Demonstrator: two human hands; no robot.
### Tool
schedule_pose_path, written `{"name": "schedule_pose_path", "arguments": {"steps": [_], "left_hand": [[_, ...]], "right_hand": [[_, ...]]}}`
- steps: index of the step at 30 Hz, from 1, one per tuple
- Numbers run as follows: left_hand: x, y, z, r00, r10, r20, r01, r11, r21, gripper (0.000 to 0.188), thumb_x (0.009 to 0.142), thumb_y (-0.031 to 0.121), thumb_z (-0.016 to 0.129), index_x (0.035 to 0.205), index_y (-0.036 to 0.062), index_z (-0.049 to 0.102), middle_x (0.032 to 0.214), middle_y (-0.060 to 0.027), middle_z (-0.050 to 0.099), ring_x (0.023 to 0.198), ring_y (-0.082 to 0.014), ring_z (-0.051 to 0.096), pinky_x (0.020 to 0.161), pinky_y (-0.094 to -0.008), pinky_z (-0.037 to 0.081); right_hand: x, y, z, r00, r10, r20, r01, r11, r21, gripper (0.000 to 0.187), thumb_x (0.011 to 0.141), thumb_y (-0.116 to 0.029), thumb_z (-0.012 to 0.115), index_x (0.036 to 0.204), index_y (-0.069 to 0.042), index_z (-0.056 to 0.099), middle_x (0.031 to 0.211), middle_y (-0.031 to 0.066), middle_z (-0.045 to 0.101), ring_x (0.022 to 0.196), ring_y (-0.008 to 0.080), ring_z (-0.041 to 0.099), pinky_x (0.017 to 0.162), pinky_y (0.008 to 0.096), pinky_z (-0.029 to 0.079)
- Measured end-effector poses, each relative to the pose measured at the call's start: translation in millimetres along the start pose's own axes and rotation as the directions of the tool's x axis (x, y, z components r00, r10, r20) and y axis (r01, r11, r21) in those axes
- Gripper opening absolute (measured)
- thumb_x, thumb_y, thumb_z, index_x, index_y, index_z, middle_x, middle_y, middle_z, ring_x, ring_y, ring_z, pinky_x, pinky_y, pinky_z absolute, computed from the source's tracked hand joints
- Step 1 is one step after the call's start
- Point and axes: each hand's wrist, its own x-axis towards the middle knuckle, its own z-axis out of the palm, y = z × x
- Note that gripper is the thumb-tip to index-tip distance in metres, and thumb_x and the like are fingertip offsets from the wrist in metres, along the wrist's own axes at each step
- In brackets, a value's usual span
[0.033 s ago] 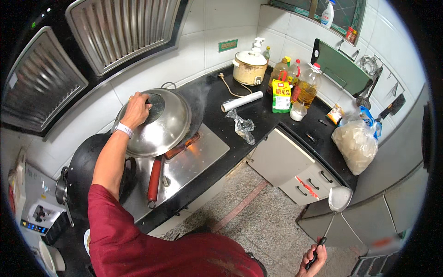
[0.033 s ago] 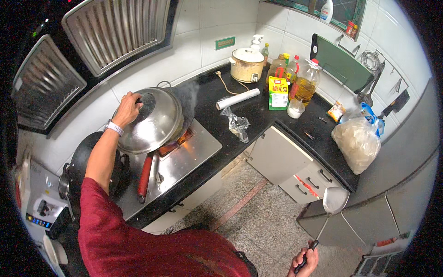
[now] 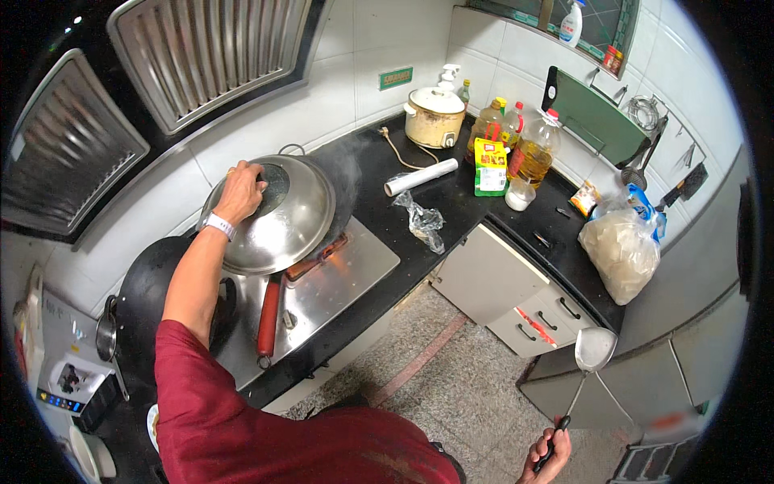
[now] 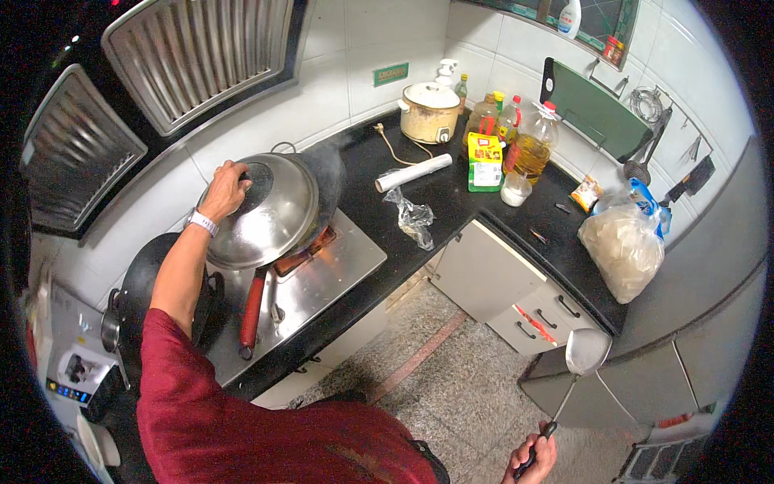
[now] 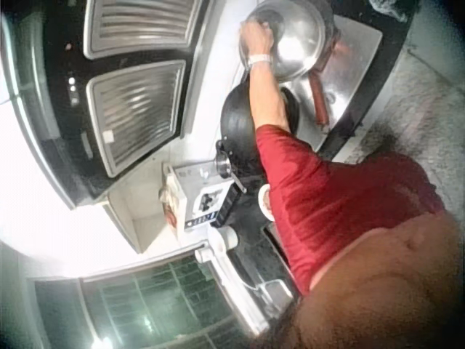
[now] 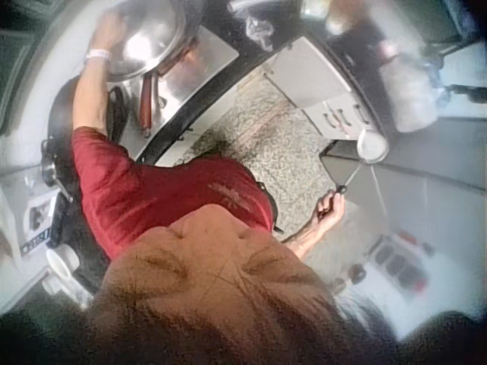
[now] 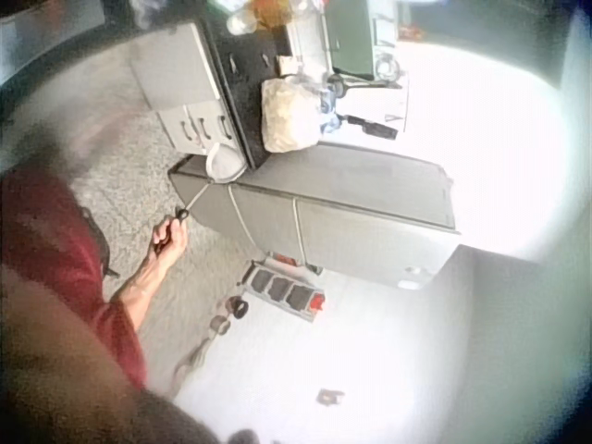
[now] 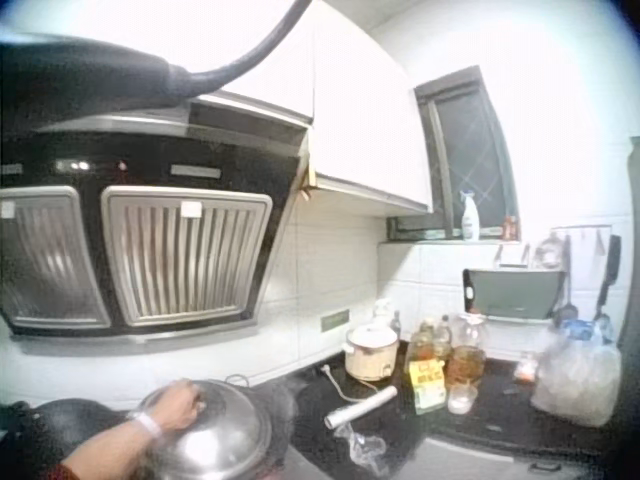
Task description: The person stirs sliced potatoes in a wok using a spatula, pours a milky liquid from a white bowl into the wok, places a lid over the wok on the stove, and stores the empty bowl in the refrigerator.
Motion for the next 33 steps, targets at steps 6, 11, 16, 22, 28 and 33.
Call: {"name": "schedule_pose_path", "arguments": {"steps": [6, 11, 16, 22, 28, 33], "left_hand": [[32.7, -2.7, 48.2, 0.997, -0.013, 0.074, 0.017, 0.999, -0.046, 0.029, 0.078, 0.008, 0.067, 0.106, 0.0001, 0.062, 0.104, -0.0221, 0.056, 0.098, -0.0396, 0.053, 0.088, -0.0458, 0.042], [36.0, -8.7, 71.8, 0.997, -0.002, 0.078, 0.008, 0.997, -0.081, 0.026, 0.079, 0.008, 0.067, 0.103, -0.0008, 0.062, 0.104, -0.0237, 0.056, 0.099, -0.0401, 0.054, 0.088, -0.0464, 0.042], [30.7, -7.3, 74.7, 0.995, -0.011, 0.095, 0.021, 0.994, -0.104, 0.026, 0.079, 0.008, 0.067, 0.102, -0.0011, 0.061, 0.105, -0.0251, 0.055, 0.098, -0.0418, 0.054, 0.088, -0.0472, 0.042], [30.7, -12.2, 77.2, 0.995, 0.011, 0.101, -0.003, 0.996, -0.086, 0.034, 0.079, 0.011, 0.068, 0.109, -0.0004, 0.058, 0.106, -0.026, 0.054, 0.099, -0.043, 0.054, 0.088, -0.0468, 0.042], [20.3, -1.5, 49.3, 0.996, 0.093, 0.01, -0.093, 0.995, 0.025, 0.047, 0.082, 0.017, 0.066, 0.121, -0.0018, 0.048, 0.111, -0.0267, 0.051, 0.099, -0.0448, 0.052, 0.089, -0.0476, 0.042], [-10.8, 78.5, -21.1, 0.967, 0.247, 0.067, -0.232, 0.957, -0.172, 0.029, 0.085, 0.012, 0.061, 0.11, -0.0033, 0.057, 0.099, -0.0236, 0.057, 0.094, -0.0404, 0.057, 0.083, -0.0448, 0.046]], "right_hand": [[-11.3, 8.6, 14.2, 0.995, -0.033, -0.092, 0.033, 0.999, -0.011, 0.015, 0.09, -0.008, 0.056, 0.102, 0.0, 0.054, 0.069, 0.0027, 0.049, 0.047, 0.0072, 0.037, 0.037, 0.0192, 0.029], [-20.9, 9.2, 28.3, 0.984, -0.067, -0.162, 0.064, 0.998, -0.023, 0.025, 0.089, -0.008, 0.057, 0.11, 0.004, 0.054, 0.072, 0.0051, 0.054, 0.047, 0.0072, 0.038, 0.037, 0.0182, 0.031], [-21.8, 10.7, 34.7, 0.982, -0.087, -0.168, 0.079, 0.995, -0.058, 0.023, 0.089, -0.009, 0.057, 0.108, 0.004, 0.054, 0.074, 0.0057, 0.055, 0.048, 0.0072, 0.041, 0.037, 0.0181, 0.033], [-24.1, 8.4, 45.2, 0.983, -0.093, -0.157, 0.083, 0.994, -0.07, 0.023, 0.088, -0.01, 0.059, 0.106, 0.003, 0.055, 0.075, 0.006, 0.056, 0.049, 0.0075, 0.042, 0.038, 0.018, 0.034], [-13.3, 15.9, 23.0, 0.988, -0.138, -0.075, 0.134, 0.989, -0.054, 0.032, 0.09, -0.014, 0.056, 0.115, 0.005, 0.052, 0.074, 0.005, 0.053, 0.046, 0.0051, 0.04, 0.034, 0.0172, 0.033], [-2.7, 20.3, -1.8, 0.983, -0.172, -0.057, 0.17, 0.984, -0.047, 0.038, 0.089, -0.016, 0.056, 0.119, 0.007, 0.051, 0.069, 0.0032, 0.049, 0.043, 0.004, 0.037, 0.031, 0.0169, 0.03]]}}
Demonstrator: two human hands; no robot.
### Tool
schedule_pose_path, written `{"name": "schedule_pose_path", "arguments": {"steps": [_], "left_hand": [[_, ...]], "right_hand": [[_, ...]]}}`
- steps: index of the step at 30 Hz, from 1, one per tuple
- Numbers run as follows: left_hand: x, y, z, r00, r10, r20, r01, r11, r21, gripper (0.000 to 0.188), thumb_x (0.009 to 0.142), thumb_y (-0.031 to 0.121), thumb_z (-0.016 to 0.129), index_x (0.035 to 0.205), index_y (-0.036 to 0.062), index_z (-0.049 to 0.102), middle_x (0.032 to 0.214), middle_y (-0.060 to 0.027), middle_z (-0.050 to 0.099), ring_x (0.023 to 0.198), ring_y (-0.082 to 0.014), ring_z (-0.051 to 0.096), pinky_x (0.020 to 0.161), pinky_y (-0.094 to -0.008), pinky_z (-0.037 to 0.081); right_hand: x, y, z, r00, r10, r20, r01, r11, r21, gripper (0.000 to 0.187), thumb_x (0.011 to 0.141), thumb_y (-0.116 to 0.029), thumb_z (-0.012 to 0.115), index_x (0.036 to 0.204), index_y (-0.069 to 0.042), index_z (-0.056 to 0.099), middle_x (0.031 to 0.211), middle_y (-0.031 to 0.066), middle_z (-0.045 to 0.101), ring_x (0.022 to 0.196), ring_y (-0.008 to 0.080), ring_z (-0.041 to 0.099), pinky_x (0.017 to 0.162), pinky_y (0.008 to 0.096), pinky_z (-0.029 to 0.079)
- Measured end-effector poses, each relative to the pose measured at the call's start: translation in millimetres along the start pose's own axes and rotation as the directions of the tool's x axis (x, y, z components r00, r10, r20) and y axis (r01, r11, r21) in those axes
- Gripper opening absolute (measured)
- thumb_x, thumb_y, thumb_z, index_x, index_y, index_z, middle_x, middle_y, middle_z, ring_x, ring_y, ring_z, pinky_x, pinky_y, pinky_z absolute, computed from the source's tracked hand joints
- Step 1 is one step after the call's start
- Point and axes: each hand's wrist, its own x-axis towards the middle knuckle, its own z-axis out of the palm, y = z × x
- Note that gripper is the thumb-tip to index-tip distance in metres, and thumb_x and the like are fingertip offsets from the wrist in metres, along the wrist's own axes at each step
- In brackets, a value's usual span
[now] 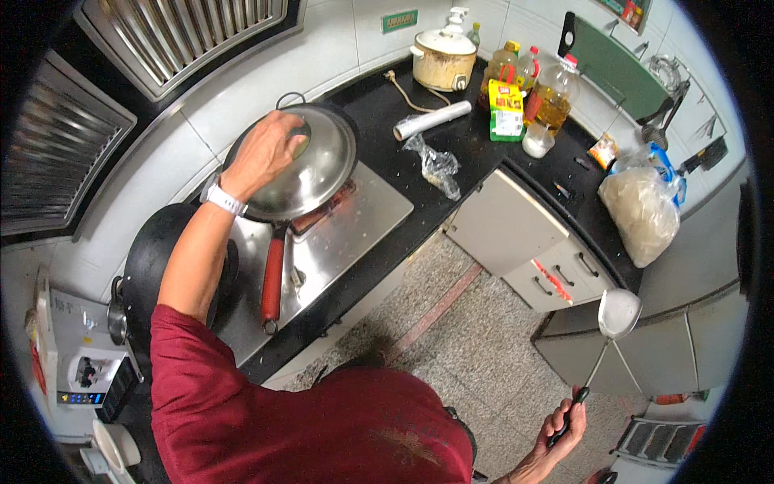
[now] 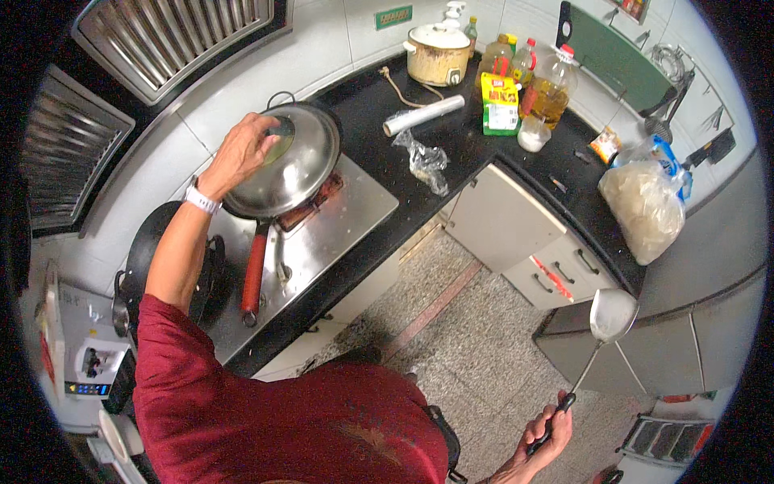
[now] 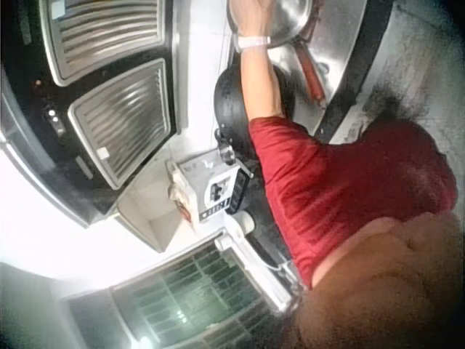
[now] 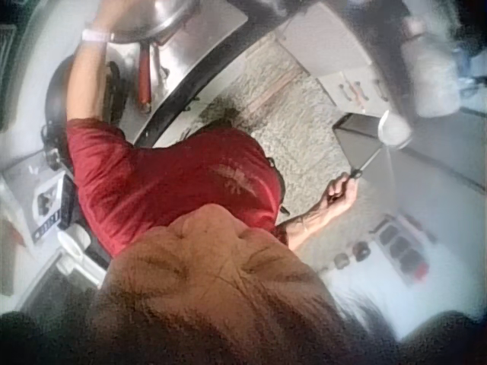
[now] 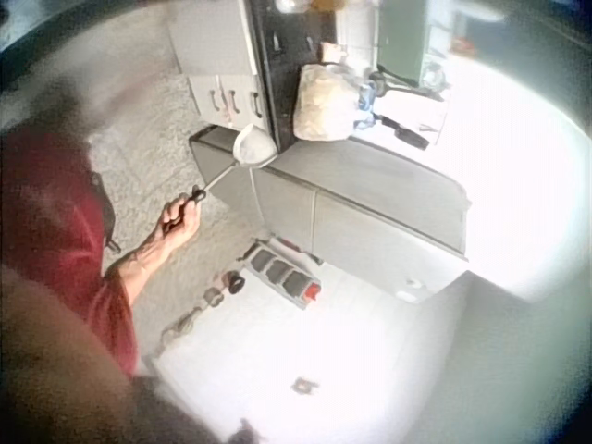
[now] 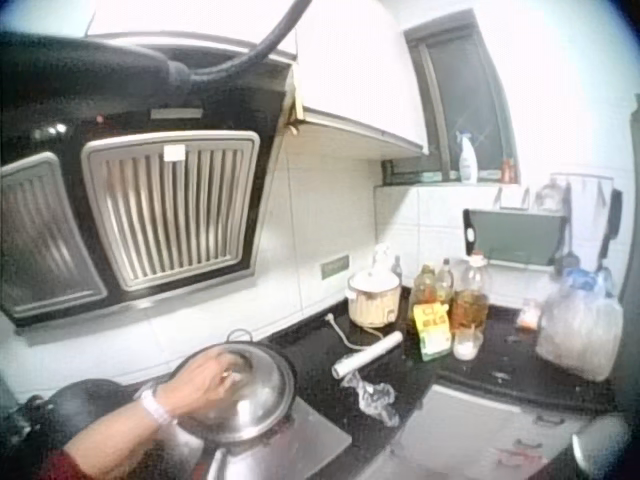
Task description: The person stirs sliced potatoes in a wok using a spatula, pours a milky liquid from a white bowl into the wok, places a lid over the wok on the stove, and stores the empty bowl in the refrigerator.
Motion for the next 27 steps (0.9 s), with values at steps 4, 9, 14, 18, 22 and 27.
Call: {"name": "schedule_pose_path", "arguments": {"steps": [4, 9, 14, 18, 22, 27], "left_hand": [[-55.1, 95.6, -15.5, 0.985, 0.17, 0.031, -0.166, 0.981, -0.097, 0.021, 0.088, 0.014, 0.058, 0.103, -0.001, 0.059, 0.092, -0.0212, 0.061, 0.086, -0.0381, 0.061, 0.074, -0.0427, 0.049], [-164.3, 166.3, 22.0, 0.978, -0.029, 0.206, 0.105, 0.923, -0.37, 0.024, 0.089, 0.012, 0.058, 0.108, -0.0021, 0.059, 0.097, -0.0199, 0.061, 0.09, -0.037, 0.062, 0.078, -0.0405, 0.049], [-219.7, 137.3, 111.6, 0.952, -0.302, 0.046, 0.304, 0.924, -0.23, 0.041, 0.087, 0.011, 0.058, 0.121, -0.008, 0.046, 0.121, -0.0279, 0.049, 0.113, -0.0429, 0.047, 0.1, -0.0439, 0.037], [-244.0, 89.0, 160.1, 0.902, -0.414, -0.119, 0.402, 0.908, -0.114, 0.051, 0.086, 0.01, 0.057, 0.128, -0.0123, 0.037, 0.126, -0.0318, 0.042, 0.118, -0.0454, 0.042, 0.103, -0.0451, 0.033], [-248.1, 64.8, 184.1, 0.858, -0.485, -0.168, 0.483, 0.874, -0.058, 0.057, 0.09, 0.013, 0.05, 0.135, -0.0136, 0.028, 0.135, -0.0369, 0.034, 0.126, -0.0482, 0.035, 0.109, -0.0456, 0.028], [-243.8, 52.2, 197.6, 0.829, -0.528, -0.187, 0.53, 0.847, -0.043, 0.05, 0.092, 0.012, 0.047, 0.132, -0.014, 0.033, 0.127, -0.0378, 0.043, 0.118, -0.0487, 0.044, 0.103, -0.0454, 0.034]], "right_hand": [[9.9, 2.1, -30.6, 0.994, 0.017, 0.112, -0.021, 0.999, 0.034, 0.043, 0.089, -0.018, 0.059, 0.122, 0.009, 0.048, 0.071, 0.0033, 0.049, 0.042, 0.0033, 0.037, 0.031, 0.0163, 0.031], [11.3, -7.3, -62.6, 0.985, 0.065, 0.158, -0.075, 0.995, 0.062, 0.04, 0.093, -0.014, 0.054, 0.126, 0.008, 0.047, 0.078, 0.0041, 0.05, 0.046, 0.0027, 0.036, 0.033, 0.0158, 0.033], [16.2, -13.5, -98.8, 0.995, 0.066, 0.081, -0.074, 0.992, 0.099, 0.043, 0.091, -0.016, 0.057, 0.125, 0.009, 0.046, 0.074, 0.0043, 0.049, 0.044, 0.0027, 0.036, 0.032, 0.016, 0.031], [18.4, -19.6, -122.2, 0.995, 0.072, 0.066, -0.081, 0.988, 0.135, 0.04, 0.093, -0.014, 0.054, 0.126, 0.008, 0.045, 0.077, 0.0044, 0.049, 0.046, 0.0029, 0.037, 0.033, 0.016, 0.032], [21.4, -22.6, -140.4, 0.995, 0.075, 0.062, -0.084, 0.984, 0.157, 0.04, 0.095, -0.014, 0.051, 0.126, 0.009, 0.044, 0.078, 0.0053, 0.049, 0.046, 0.0033, 0.039, 0.033, 0.0164, 0.035], [19.6, -27.6, -156.0, 0.997, 0.078, 0.023, -0.081, 0.984, 0.156, 0.04, 0.095, -0.013, 0.051, 0.127, 0.009, 0.044, 0.078, 0.0054, 0.049, 0.046, 0.0036, 0.038, 0.033, 0.0167, 0.035]]}}
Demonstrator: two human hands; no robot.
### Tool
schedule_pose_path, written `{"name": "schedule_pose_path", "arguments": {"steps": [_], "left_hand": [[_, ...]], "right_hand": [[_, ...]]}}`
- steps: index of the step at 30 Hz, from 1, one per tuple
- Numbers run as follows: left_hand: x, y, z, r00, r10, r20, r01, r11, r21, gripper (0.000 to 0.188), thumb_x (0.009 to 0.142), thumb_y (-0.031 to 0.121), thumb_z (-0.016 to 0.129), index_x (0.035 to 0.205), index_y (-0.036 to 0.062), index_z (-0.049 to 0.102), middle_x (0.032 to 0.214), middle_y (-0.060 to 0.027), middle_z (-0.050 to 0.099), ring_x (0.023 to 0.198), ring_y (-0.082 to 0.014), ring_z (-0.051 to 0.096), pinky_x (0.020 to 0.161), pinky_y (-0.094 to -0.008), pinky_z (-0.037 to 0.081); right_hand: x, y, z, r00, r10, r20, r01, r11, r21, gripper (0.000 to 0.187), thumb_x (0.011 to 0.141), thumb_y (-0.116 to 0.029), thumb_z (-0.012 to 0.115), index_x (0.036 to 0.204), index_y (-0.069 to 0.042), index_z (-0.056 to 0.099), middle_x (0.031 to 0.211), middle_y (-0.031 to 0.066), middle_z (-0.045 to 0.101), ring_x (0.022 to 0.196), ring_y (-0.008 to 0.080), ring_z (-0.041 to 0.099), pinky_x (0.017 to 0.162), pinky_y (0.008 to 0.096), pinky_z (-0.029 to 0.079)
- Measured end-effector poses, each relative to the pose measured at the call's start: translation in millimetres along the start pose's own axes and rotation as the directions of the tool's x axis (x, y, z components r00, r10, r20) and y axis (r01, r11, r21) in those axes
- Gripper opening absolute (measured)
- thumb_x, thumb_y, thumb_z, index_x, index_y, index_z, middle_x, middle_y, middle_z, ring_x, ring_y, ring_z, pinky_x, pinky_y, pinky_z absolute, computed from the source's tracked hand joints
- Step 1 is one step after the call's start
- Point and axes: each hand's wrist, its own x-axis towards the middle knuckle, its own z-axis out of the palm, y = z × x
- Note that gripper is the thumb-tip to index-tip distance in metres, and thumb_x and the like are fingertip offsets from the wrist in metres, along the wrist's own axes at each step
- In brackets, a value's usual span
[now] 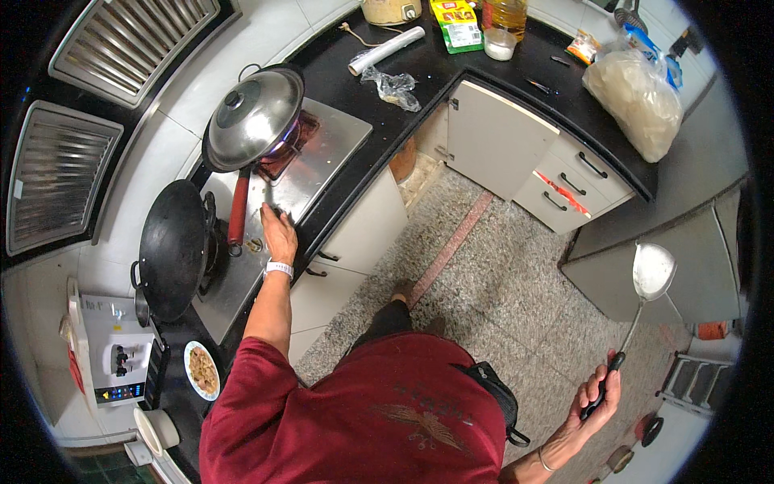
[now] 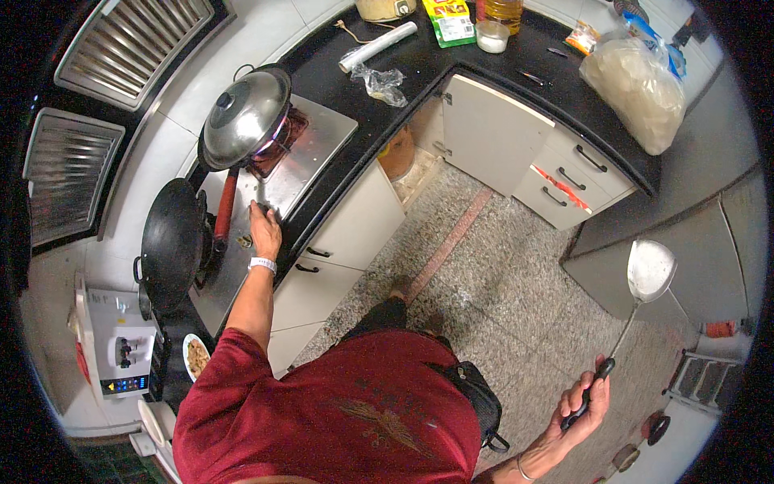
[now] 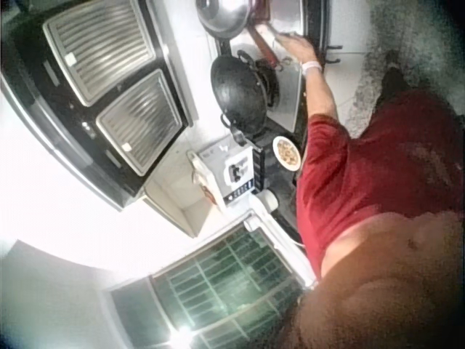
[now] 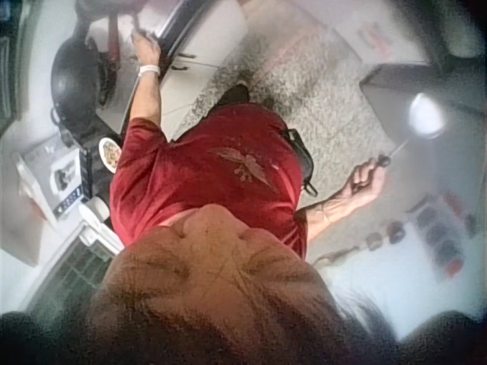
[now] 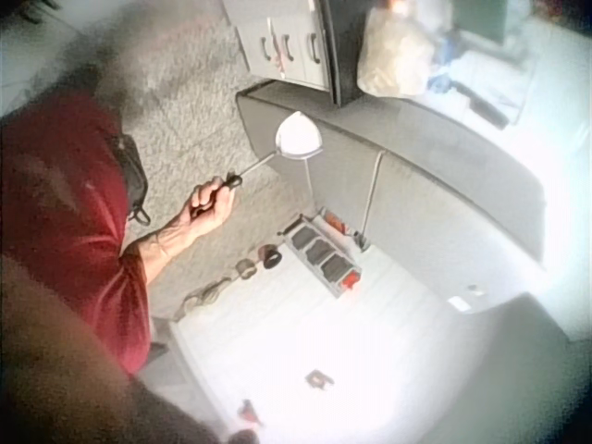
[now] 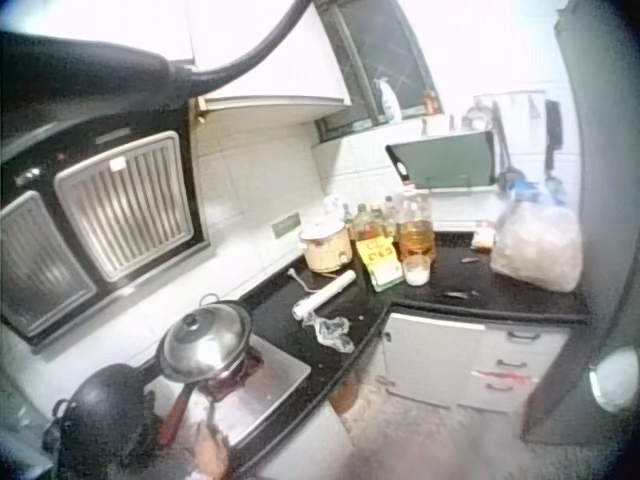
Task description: The person stirs sliced potatoes in a wok using a spatula, pours a milky liquid from a white bowl into the wok, places a lid over the wok on the stove, and stores the empty bowl in the refrigerator.
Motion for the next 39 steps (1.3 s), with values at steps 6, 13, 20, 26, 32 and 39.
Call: {"name": "schedule_pose_path", "arguments": {"steps": [6, 13, 20, 26, 32, 39], "left_hand": [[5.6, 0.2, 0.7, 0.995, -0.101, -0.019, 0.101, 0.995, -0.002, 0.04, 0.09, 0.008, 0.05, 0.124, -0.012, 0.046, 0.111, -0.0337, 0.057, 0.102, -0.0453, 0.057, 0.089, -0.0444, 0.044], [6.1, -36.9, 13.7, 0.98, -0.196, -0.017, 0.19, 0.966, -0.173, 0.037, 0.088, 0.002, 0.047, 0.123, -0.0076, 0.051, 0.095, -0.0284, 0.063, 0.086, -0.0393, 0.062, 0.08, -0.0395, 0.047], [8.3, -59.8, 26.0, 0.987, -0.096, -0.129, 0.078, 0.988, -0.134, 0.038, 0.087, 0.005, 0.052, 0.123, -0.0044, 0.054, 0.089, -0.0273, 0.064, 0.079, -0.0397, 0.063, 0.076, -0.042, 0.048], [7.6, -64.2, 27.3, 0.99, -0.127, -0.068, 0.112, 0.975, -0.193, 0.039, 0.086, 0.002, 0.051, 0.123, -0.0076, 0.052, 0.096, -0.0236, 0.062, 0.083, -0.0328, 0.061, 0.077, -0.0375, 0.046], [9.8, -49.5, 20.1, 0.969, -0.245, -0.01, 0.241, 0.96, -0.144, 0.035, 0.086, 0.005, 0.054, 0.12, -0.0046, 0.057, 0.082, -0.0269, 0.064, 0.07, -0.0376, 0.061, 0.067, -0.0425, 0.046], [7.0, -52.6, 22.0, 0.982, 0.041, -0.184, -0.052, 0.997, -0.057, 0.037, 0.084, -0.001, 0.051, 0.12, -0.0055, 0.057, 0.078, -0.021, 0.063, 0.06, -0.0292, 0.056, 0.06, -0.0377, 0.046]], "right_hand": [[-2.9, -4.6, -5.8, 0.997, -0.018, -0.08, 0.017, 1.0, -0.021, 0.043, 0.094, -0.014, 0.053, 0.129, 0.008, 0.043, 0.076, 0.0039, 0.047, 0.045, 0.0031, 0.036, 0.032, 0.0166, 0.032], [-0.9, -3.9, -4.2, 0.995, -0.011, -0.103, 0.007, 0.999, -0.038, 0.042, 0.094, -0.014, 0.054, 0.128, 0.008, 0.043, 0.076, 0.0045, 0.049, 0.045, 0.0033, 0.036, 0.032, 0.0172, 0.032], [1.5, -0.2, -1.1, 0.999, -0.004, -0.05, 0.001, 0.998, -0.055, 0.041, 0.093, -0.015, 0.055, 0.126, 0.009, 0.045, 0.076, 0.0043, 0.049, 0.046, 0.0035, 0.037, 0.032, 0.017, 0.031], [3.0, 4.4, 1.6, 0.999, 0.004, -0.05, -0.007, 0.998, -0.064, 0.042, 0.093, -0.014, 0.055, 0.127, 0.009, 0.044, 0.077, 0.0046, 0.049, 0.046, 0.0031, 0.037, 0.032, 0.0166, 0.031], [1.9, 8.0, -5.9, 1.0, 0.012, 0.025, -0.011, 0.999, -0.032, 0.041, 0.095, -0.012, 0.051, 0.128, 0.01, 0.042, 0.079, 0.0052, 0.049, 0.046, 0.003, 0.038, 0.033, 0.0168, 0.034], [-0.1, 8.1, 1.6, 0.999, 0.009, -0.045, -0.012, 0.998, -0.059, 0.043, 0.093, -0.014, 0.055, 0.127, 0.009, 0.043, 0.076, 0.0056, 0.051, 0.043, 0.0032, 0.039, 0.031, 0.0165, 0.032]]}}
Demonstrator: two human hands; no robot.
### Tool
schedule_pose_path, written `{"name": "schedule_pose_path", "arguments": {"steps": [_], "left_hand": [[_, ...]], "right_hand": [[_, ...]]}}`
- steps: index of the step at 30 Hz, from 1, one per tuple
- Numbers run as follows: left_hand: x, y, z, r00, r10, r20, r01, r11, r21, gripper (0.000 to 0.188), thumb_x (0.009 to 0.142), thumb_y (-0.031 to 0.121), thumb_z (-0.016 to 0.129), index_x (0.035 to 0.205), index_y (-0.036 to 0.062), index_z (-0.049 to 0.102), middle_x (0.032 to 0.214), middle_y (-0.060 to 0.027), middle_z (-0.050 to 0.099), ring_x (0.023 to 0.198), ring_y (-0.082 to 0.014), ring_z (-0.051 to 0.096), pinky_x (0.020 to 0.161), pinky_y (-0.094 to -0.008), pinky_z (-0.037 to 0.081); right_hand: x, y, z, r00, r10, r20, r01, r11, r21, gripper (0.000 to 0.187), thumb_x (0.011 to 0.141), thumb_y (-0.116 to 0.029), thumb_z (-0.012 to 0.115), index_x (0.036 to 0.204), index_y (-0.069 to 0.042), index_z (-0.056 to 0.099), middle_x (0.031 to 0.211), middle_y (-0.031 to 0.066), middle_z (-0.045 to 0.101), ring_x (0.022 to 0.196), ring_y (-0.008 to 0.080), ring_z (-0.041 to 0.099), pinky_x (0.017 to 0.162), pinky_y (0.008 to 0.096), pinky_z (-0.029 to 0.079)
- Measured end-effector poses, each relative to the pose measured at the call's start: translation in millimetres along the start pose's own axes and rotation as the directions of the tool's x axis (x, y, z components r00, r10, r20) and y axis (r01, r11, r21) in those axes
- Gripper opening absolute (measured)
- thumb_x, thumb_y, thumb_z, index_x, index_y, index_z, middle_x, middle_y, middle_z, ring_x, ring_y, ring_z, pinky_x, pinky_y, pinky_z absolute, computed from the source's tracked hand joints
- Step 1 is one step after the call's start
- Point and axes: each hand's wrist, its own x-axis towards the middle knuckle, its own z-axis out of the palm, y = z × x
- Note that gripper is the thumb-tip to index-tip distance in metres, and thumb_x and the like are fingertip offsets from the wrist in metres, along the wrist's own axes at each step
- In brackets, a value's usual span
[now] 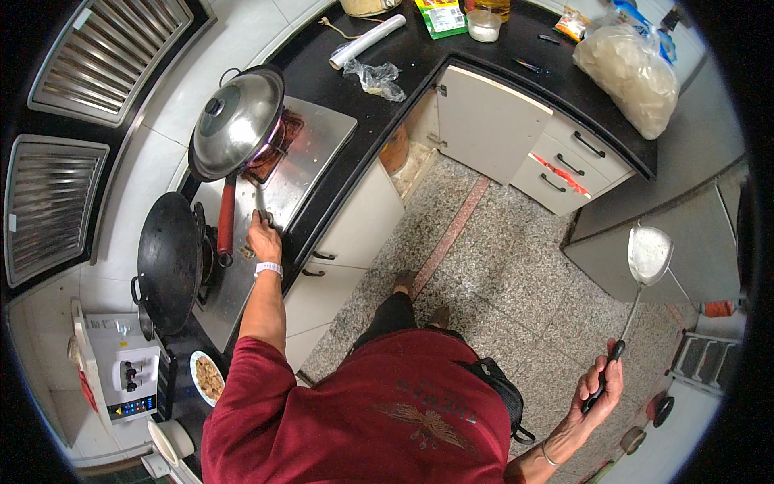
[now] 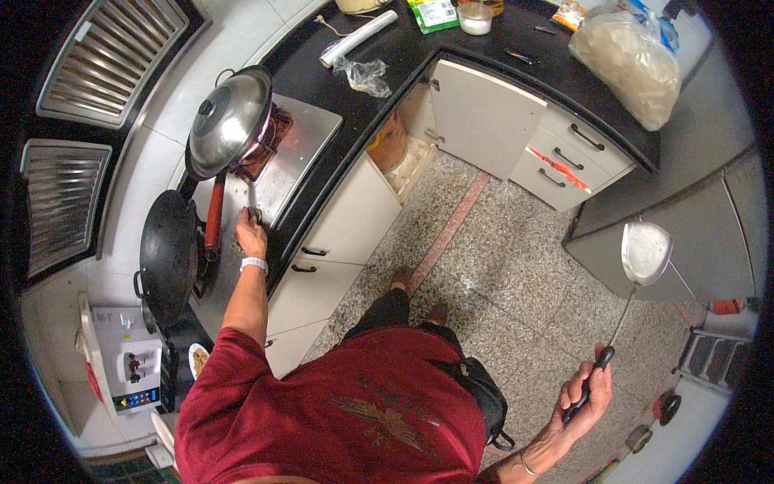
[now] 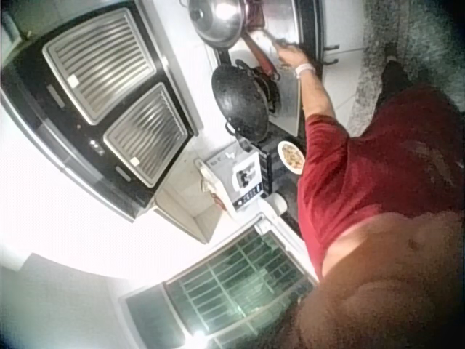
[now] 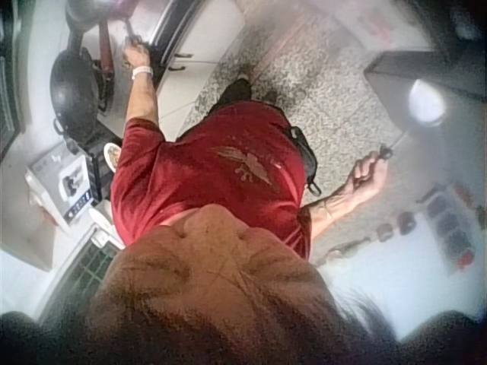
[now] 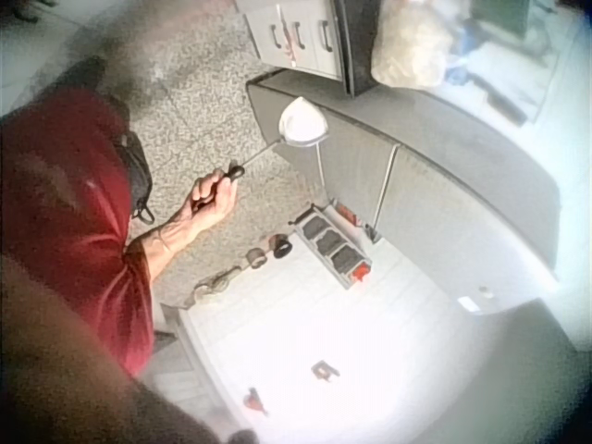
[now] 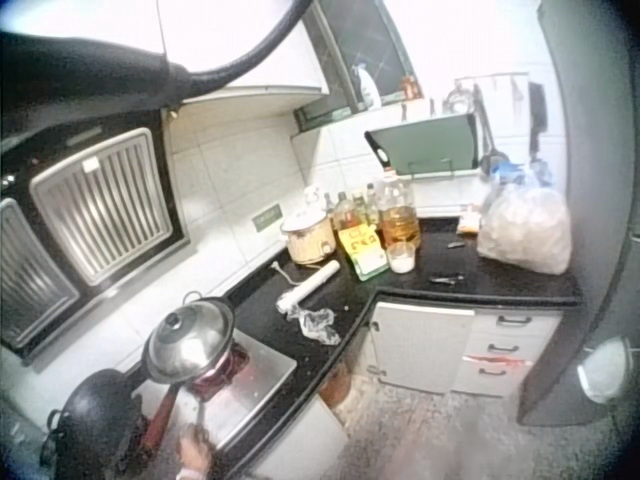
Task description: The person stirs sliced potatoes in a wok using a spatula, pours a milky liquid from a white bowl into the wok, places a lid over the wok on the stove, and stores the empty bowl in the refrigerator.
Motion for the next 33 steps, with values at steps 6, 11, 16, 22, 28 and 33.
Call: {"name": "schedule_pose_path", "arguments": {"steps": [6, 11, 16, 22, 28, 33], "left_hand": [[2.3, 36.1, -16.0, 0.932, -0.323, 0.165, 0.357, 0.9, -0.249, 0.045, 0.079, -0.012, 0.046, 0.124, -0.0075, 0.054, 0.076, -0.0077, 0.055, 0.059, -0.0155, 0.047, 0.051, -0.027, 0.04], [-1.0, 3.0, -2.0, 0.985, -0.153, 0.078, 0.164, 0.974, -0.154, 0.044, 0.081, -0.012, 0.044, 0.124, -0.0069, 0.054, 0.072, -0.0076, 0.054, 0.056, -0.0148, 0.046, 0.048, -0.0285, 0.038], [3.2, 41.7, -19.4, 0.95, -0.281, 0.139, 0.3, 0.943, -0.145, 0.044, 0.082, -0.01, 0.046, 0.124, -0.0043, 0.056, 0.071, -0.0085, 0.056, 0.059, -0.0165, 0.047, 0.054, -0.0297, 0.042], [-0.2, 9.8, -5.3, 0.959, -0.261, 0.111, 0.278, 0.94, -0.196, 0.049, 0.079, -0.014, 0.043, 0.125, -0.003, 0.056, 0.076, -0.0083, 0.057, 0.061, -0.0144, 0.046, 0.055, -0.0274, 0.041], [-0.7, 8.2, -6.1, 0.911, -0.356, 0.207, 0.41, 0.829, -0.38, 0.057, 0.075, -0.02, 0.04, 0.128, -0.0032, 0.054, 0.086, -0.0045, 0.055, 0.063, -0.0102, 0.041, 0.053, -0.02, 0.037], [2.3, 31.0, -15.3, 0.94, -0.3, 0.162, 0.34, 0.852, -0.398, 0.06, 0.074, -0.022, 0.037, 0.129, -0.0036, 0.053, 0.092, -0.0034, 0.053, 0.065, -0.0084, 0.04, 0.051, -0.0175, 0.034]], "right_hand": [[-3.7, 0.6, 3.4, 0.999, -0.01, -0.031, 0.009, 1.0, -0.018, 0.043, 0.092, -0.014, 0.056, 0.127, 0.009, 0.044, 0.075, 0.0052, 0.051, 0.043, 0.0033, 0.038, 0.032, 0.0166, 0.032], [-3.4, 0.8, -0.1, 1.0, 0.002, -0.011, -0.002, 1.0, -0.01, 0.045, 0.092, -0.015, 0.056, 0.128, 0.009, 0.043, 0.075, 0.0051, 0.051, 0.043, 0.0032, 0.038, 0.032, 0.0163, 0.031], [-3.6, 2.2, 1.8, 1.0, -0.007, 0.003, 0.007, 1.0, -0.012, 0.046, 0.092, -0.016, 0.057, 0.128, 0.009, 0.043, 0.076, 0.0051, 0.051, 0.043, 0.0031, 0.038, 0.031, 0.0167, 0.031], [-4.1, 3.5, 2.3, 1.0, -0.004, 0.004, 0.004, 1.0, -0.01, 0.047, 0.092, -0.016, 0.058, 0.128, 0.01, 0.043, 0.076, 0.0056, 0.051, 0.043, 0.0031, 0.038, 0.032, 0.0167, 0.03], [-4.8, 4.6, 3.3, 1.0, -0.004, 0.0, 0.004, 1.0, -0.006, 0.046, 0.091, -0.016, 0.058, 0.127, 0.009, 0.044, 0.076, 0.0058, 0.05, 0.043, 0.0031, 0.038, 0.031, 0.0166, 0.031], [-5.5, 5.4, 4.1, 1.0, 0.002, -0.002, -0.002, 1.0, -0.006, 0.046, 0.091, -0.016, 0.058, 0.127, 0.009, 0.044, 0.076, 0.0057, 0.05, 0.043, 0.0033, 0.039, 0.031, 0.0165, 0.031]]}}
